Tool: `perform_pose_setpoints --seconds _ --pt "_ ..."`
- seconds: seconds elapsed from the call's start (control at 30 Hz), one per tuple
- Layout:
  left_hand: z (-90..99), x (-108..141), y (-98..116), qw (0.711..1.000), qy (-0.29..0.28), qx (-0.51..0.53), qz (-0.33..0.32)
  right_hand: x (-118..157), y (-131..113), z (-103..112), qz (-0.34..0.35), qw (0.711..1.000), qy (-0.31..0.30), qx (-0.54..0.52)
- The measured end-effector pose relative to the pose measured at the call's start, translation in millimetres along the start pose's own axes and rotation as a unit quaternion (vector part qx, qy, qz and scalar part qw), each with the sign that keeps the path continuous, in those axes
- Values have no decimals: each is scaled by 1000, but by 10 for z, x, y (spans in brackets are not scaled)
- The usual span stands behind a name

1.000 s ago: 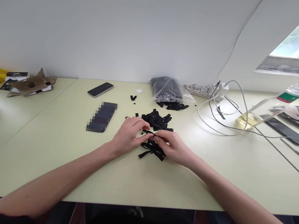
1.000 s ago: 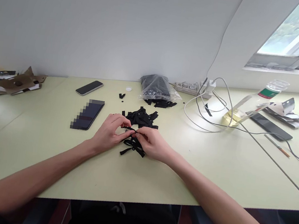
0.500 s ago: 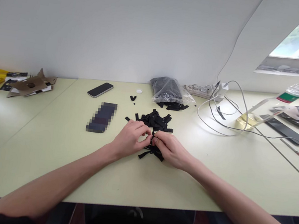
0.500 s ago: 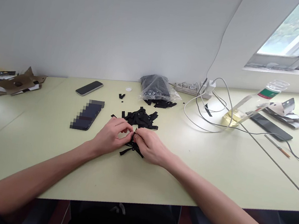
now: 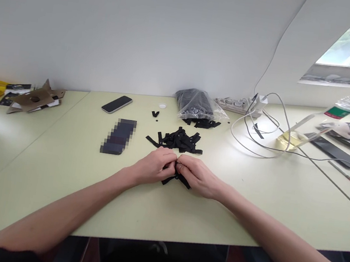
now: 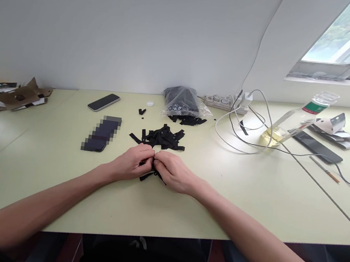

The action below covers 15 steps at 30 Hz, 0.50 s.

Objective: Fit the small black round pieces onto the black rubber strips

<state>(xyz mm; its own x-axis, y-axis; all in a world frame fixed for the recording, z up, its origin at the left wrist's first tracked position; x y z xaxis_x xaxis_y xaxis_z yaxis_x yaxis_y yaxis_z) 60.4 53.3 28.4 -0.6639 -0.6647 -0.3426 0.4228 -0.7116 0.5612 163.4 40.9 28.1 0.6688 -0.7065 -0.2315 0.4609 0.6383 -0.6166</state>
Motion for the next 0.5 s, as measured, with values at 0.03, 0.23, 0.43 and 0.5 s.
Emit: perform_pose_setpoints --seconds 0.03,0.23,0.43,0.5 --pt "7 1 -25 1000 2 14 14 -3 -8 -3 1 1000 -3 -2" --pt "35 12 -79 999 27 30 36 -4 101 98 -55 998 10 3" --pt "109 46 -118 994 67 48 72 5 197 177 -75 997 9 0" --pt "119 45 -103 995 67 48 62 1 150 154 -49 999 1 -5"
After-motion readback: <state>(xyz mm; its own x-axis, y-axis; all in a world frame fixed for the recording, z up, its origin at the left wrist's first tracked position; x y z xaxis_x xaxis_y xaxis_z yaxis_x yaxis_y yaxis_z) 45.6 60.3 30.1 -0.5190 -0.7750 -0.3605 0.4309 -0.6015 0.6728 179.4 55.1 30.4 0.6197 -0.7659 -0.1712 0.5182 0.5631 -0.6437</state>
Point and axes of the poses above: each hand's wrist, its own x-axis away from the middle knuckle, its own z-axis out of the back of the hand, y = z × x, the point moved 8 cm from there along -x, towards the middle knuckle, and after that the axes turned 8 degrees about x, right-handed, at the moved point
